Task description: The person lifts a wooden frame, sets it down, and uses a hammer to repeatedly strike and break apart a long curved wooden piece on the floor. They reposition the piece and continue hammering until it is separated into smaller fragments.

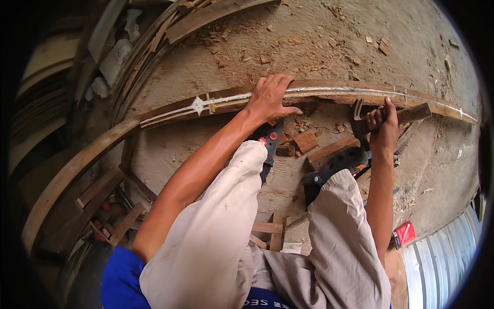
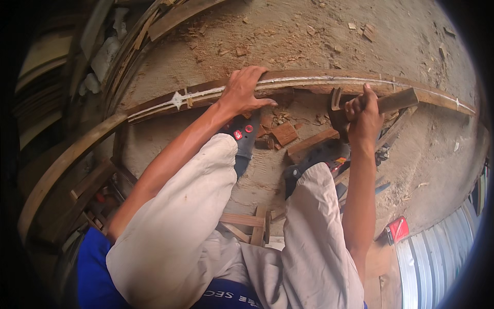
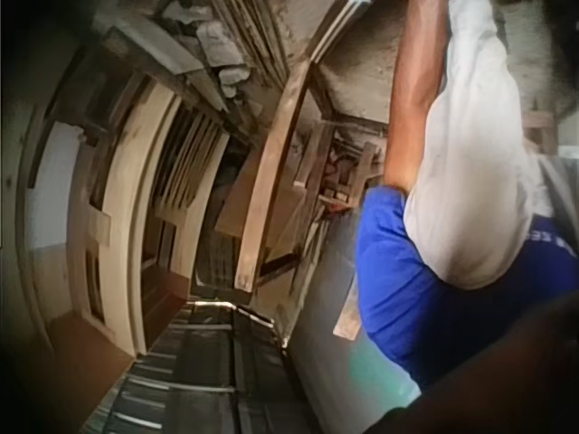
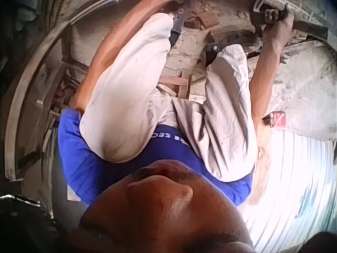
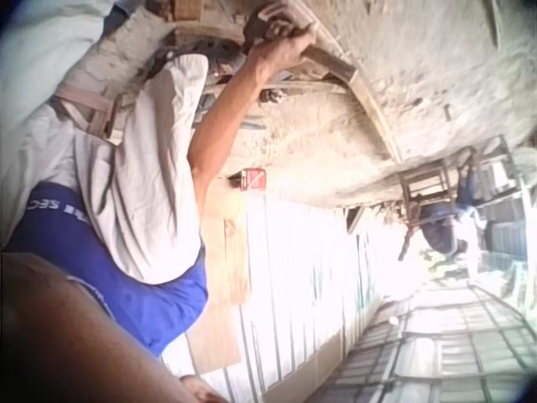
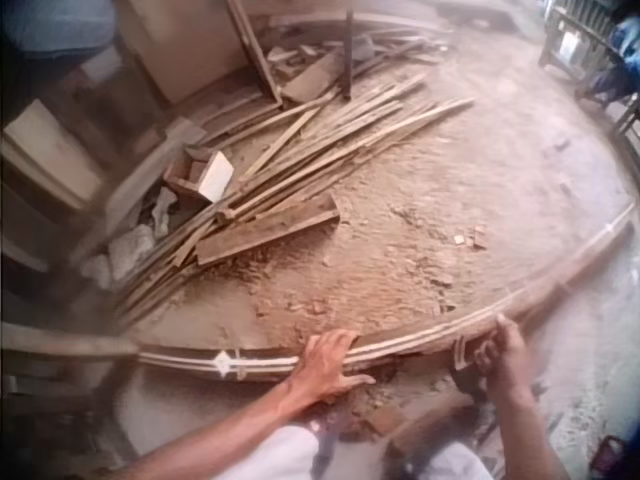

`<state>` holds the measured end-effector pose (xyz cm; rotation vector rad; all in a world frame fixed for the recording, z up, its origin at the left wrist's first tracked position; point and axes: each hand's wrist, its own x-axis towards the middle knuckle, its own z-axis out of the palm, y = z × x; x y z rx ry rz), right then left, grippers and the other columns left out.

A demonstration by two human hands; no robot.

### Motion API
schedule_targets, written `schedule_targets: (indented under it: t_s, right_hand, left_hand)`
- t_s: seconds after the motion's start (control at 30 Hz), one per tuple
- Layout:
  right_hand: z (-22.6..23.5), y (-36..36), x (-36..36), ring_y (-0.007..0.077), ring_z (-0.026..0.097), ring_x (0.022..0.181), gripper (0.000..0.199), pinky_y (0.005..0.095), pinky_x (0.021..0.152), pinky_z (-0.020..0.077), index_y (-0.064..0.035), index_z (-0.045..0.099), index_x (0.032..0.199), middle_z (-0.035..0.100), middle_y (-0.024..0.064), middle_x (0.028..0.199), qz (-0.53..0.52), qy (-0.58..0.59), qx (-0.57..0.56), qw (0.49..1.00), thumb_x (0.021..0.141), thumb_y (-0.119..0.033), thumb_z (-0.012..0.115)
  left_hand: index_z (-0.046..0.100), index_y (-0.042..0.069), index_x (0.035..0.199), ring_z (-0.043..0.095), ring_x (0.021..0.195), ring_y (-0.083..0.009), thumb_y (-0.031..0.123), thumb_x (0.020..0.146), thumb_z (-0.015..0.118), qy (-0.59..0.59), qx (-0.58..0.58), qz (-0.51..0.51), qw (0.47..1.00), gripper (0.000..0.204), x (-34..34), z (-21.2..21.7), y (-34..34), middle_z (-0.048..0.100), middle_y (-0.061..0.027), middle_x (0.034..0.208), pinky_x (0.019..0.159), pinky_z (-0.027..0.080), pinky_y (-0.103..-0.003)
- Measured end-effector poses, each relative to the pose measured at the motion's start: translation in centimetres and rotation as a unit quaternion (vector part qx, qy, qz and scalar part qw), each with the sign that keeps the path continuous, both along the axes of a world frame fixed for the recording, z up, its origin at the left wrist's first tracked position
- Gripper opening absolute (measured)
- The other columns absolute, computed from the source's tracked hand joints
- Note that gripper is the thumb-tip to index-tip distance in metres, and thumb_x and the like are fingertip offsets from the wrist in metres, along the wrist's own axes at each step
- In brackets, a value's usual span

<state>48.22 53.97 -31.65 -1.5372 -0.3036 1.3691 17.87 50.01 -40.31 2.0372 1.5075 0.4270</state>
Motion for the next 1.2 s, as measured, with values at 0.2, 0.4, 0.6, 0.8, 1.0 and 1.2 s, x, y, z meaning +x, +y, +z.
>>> schedule_targets:
  t_s: [0.2,0.4,0.6,0.8,1.0,1.2]
  right_hand:
    - [-0.1,0.1,-0.2,0.0106,0.037,0.050,0.034,0.0286,0.052,0.0393,-0.0149,0.044,0.073,0.036,-0.0041,0.059,0.006,-0.016,0.004,1.000,0.095,-0.024,0.068]
    - [-0.4,0.2,-0.3,0.0104,0.037,0.050,0.035,0.0284,0.053,0.0398,-0.0152,0.043,0.072,0.034,-0.0041,0.060,-0.014,-0.037,-0.002,0.999,0.096,-0.024,0.067]
    - [-0.5,0.2,-0.2,0.0105,0.035,0.050,0.035,0.0288,0.052,0.0348,-0.0154,0.043,0.071,0.033,-0.0045,0.059,0.014,-0.026,0.017,0.999,0.095,-0.023,0.067]
    - [-0.9,-0.3,0.5,0.0110,0.037,0.054,0.027,0.0305,0.056,0.0376,-0.0126,0.048,0.076,0.032,-0.0038,0.059,-0.014,-0.015,0.041,0.999,0.098,-0.021,0.062]
    - [-0.4,-3.0,3.4,0.0153,0.035,0.053,0.033,0.0355,0.061,0.0380,-0.0110,0.040,0.074,0.032,0.0004,0.056,-0.016,0.035,0.201,0.979,0.104,-0.023,0.048]
    - [0.1,-5.0,5.4,0.0150,0.035,0.052,0.044,0.0336,0.059,0.0358,-0.0129,0.038,0.064,0.029,-0.0001,0.054,-0.051,-0.017,0.148,0.987,0.104,-0.030,0.048]
  left_hand:
    - [0.058,0.003,0.122,0.059,0.114,-0.0341,0.052,0.075,0.082,0.004,-0.117,0.040,0.992,0.072,0.5,0.8,1.8,0.064,-0.0152,0.114,0.097,0.043,-0.047]
    - [0.053,0.001,0.105,0.062,0.101,-0.0405,0.036,0.076,0.084,-0.017,-0.174,0.029,0.984,0.055,1.1,1.2,3.2,0.064,-0.0220,0.097,0.087,0.048,-0.048]
    - [0.046,-0.001,0.107,0.063,0.097,-0.0432,0.033,0.079,0.081,0.000,-0.114,0.012,0.993,0.056,1.5,2.4,2.3,0.063,-0.0242,0.100,0.087,0.047,-0.051]
    - [0.049,-0.001,0.107,0.067,0.093,-0.0415,0.036,0.074,0.086,0.011,-0.232,0.039,0.972,0.062,1.6,3.4,3.1,0.066,-0.0261,0.097,0.084,0.050,-0.049]
    - [0.061,0.000,0.112,0.067,0.100,-0.0342,0.043,0.058,0.095,-0.025,-0.295,0.062,0.953,0.078,0.7,2.7,6.3,0.068,-0.0231,0.107,0.088,0.052,-0.043]
    - [0.062,-0.003,0.121,0.060,0.115,-0.0370,0.045,0.055,0.096,0.013,-0.321,-0.053,0.946,0.089,0.7,3.4,6.8,0.062,-0.0221,0.118,0.099,0.048,-0.043]
